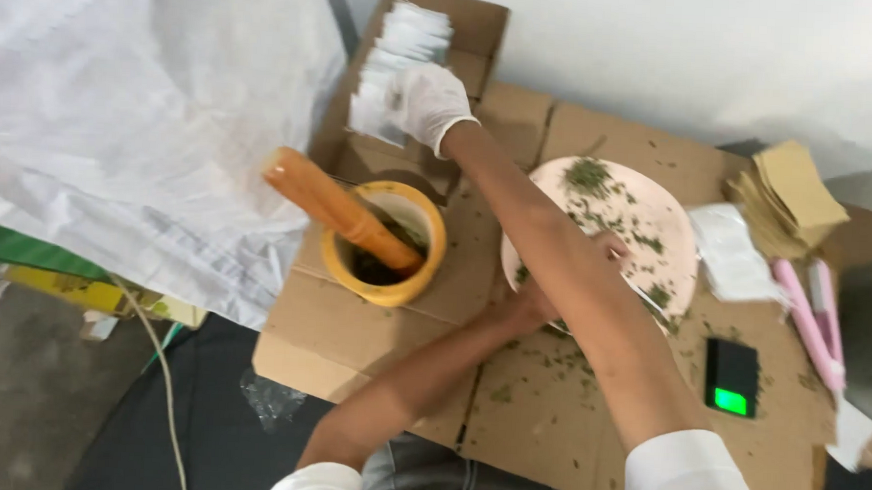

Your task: Filling small white tea bags with dried tea leaves using a spoon and placing them in a box.

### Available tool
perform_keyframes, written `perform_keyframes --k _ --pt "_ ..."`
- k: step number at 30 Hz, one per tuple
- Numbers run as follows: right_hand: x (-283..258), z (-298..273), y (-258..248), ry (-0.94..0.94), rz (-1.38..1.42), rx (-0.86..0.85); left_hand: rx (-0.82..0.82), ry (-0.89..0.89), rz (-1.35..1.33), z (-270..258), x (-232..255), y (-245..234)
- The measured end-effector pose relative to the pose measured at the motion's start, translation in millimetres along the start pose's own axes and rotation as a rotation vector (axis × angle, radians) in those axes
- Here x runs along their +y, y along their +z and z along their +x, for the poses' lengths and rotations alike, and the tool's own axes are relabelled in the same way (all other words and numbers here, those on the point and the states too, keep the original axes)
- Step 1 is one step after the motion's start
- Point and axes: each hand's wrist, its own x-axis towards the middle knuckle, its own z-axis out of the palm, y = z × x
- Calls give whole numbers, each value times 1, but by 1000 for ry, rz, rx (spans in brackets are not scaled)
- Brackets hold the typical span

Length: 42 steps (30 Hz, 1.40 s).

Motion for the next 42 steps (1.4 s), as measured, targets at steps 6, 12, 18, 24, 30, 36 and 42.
perform_keyframes --k 6,12,18,24,30,36,42 --pt "-11 24 35 -79 -355 -105 4 60 67 11 4 -34" --pt "-13 13 31 -312 -667 367 -4 96 104 0 -3 -64" --pt "-33 23 -3 -141 -566 -80 -40 138 127 -78 -71 -148" --pt "9 53 38 -342 -941 2 -87 185 161 -41 -6 -68" --pt "0 35 14 -295 -814 -50 -136 239 182 -6 5 -14" --pt "-8 22 -9 -265 -758 1 -190 297 201 -12 -8 16" --pt "23 -24 -64 -475 -219 456 -268 367 198 -22 -13 48"
